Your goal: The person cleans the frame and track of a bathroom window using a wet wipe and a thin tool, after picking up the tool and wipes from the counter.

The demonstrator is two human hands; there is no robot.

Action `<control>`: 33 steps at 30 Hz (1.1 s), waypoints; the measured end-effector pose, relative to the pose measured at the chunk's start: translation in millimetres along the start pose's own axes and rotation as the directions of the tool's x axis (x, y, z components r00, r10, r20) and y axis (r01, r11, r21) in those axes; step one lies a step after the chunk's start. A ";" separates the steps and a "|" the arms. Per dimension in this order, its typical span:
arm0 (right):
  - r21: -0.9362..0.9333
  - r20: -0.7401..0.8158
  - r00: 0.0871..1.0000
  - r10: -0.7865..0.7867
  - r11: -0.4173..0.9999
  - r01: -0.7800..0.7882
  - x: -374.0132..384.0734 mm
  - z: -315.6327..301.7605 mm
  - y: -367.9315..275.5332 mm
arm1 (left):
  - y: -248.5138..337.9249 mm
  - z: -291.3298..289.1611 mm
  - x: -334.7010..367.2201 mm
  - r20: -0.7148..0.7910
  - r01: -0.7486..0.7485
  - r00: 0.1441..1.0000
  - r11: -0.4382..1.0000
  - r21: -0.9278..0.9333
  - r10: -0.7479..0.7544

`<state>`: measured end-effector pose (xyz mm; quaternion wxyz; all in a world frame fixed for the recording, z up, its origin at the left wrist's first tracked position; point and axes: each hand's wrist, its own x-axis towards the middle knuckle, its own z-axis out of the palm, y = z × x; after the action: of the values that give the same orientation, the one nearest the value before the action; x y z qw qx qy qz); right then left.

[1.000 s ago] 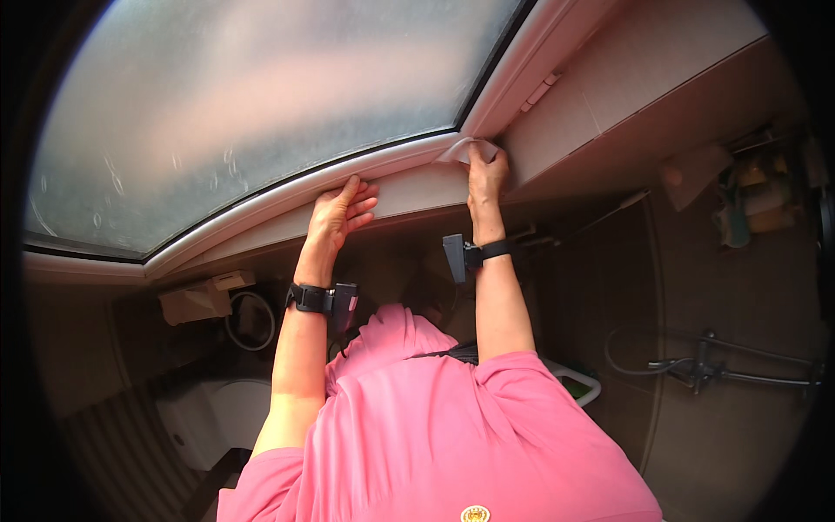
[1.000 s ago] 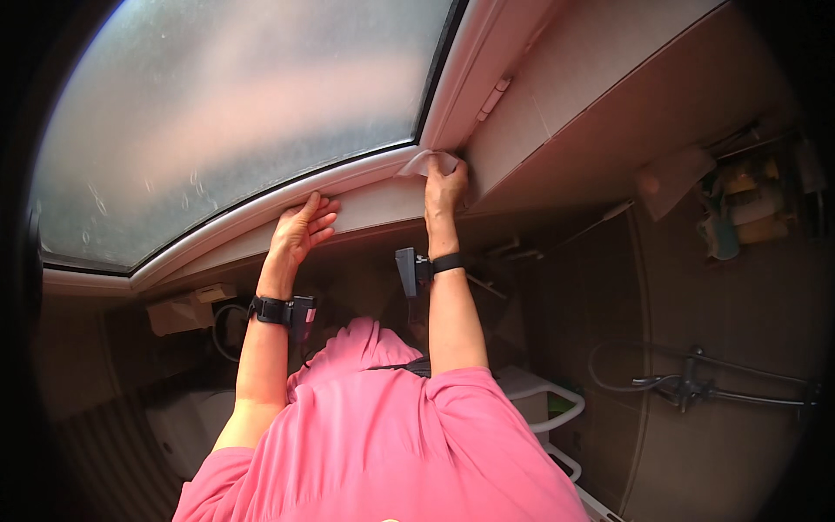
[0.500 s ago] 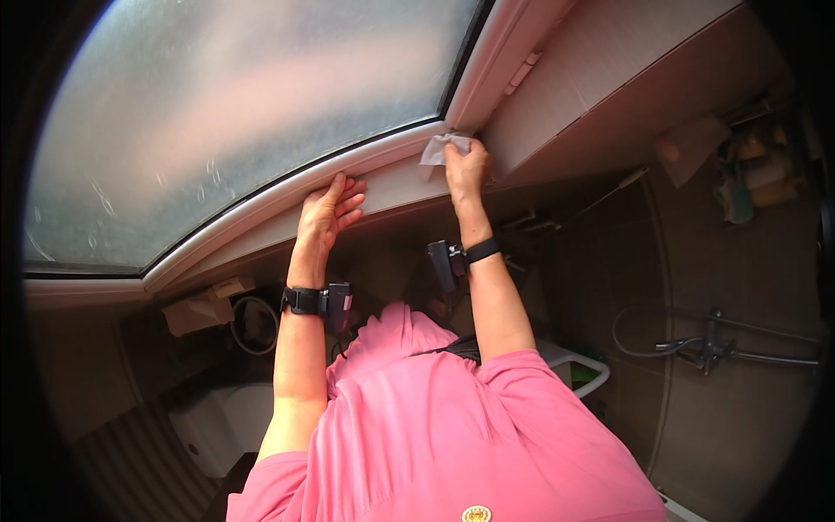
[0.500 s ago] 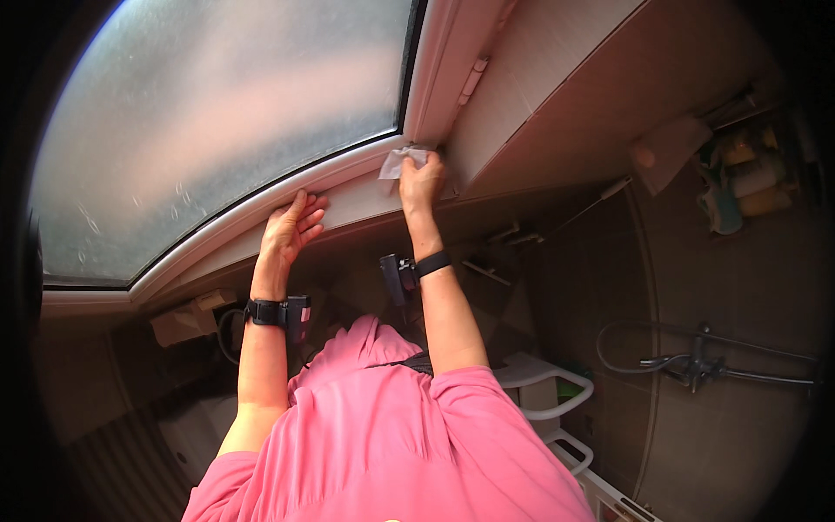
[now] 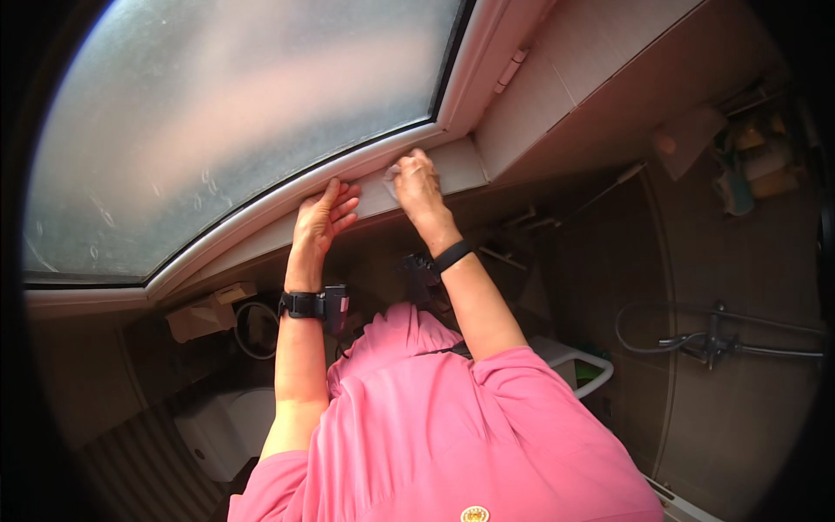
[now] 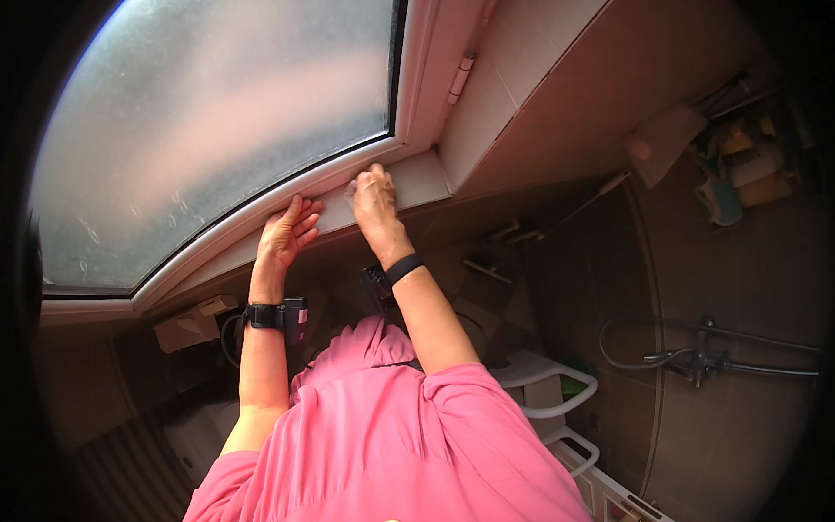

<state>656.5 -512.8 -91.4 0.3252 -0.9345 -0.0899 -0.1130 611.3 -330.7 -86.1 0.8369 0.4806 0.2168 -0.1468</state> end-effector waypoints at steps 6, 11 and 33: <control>0.036 -0.221 0.958 0.184 0.983 -0.181 17.6 -46.5 56.9 | -2.2 -4.5 2.4 0.012 -0.004 1.000 1.000 -0.014 0.004; -0.268 -0.359 0.925 -0.125 0.963 0.026 -3.6 -31.5 60.7 | -5.8 -0.5 1.0 0.012 0.009 1.000 1.000 0.002 -0.010; 0.343 -0.341 0.937 0.072 0.938 0.053 8.1 21.7 -71.6 | 22.1 -86.6 -39.1 -0.015 0.016 1.000 0.976 -0.218 -0.019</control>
<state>650.2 -443.1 -63.7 0.4960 -0.8282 -0.0448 -0.2572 568.4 -243.1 -88.5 0.8814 0.3851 0.2431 -0.1253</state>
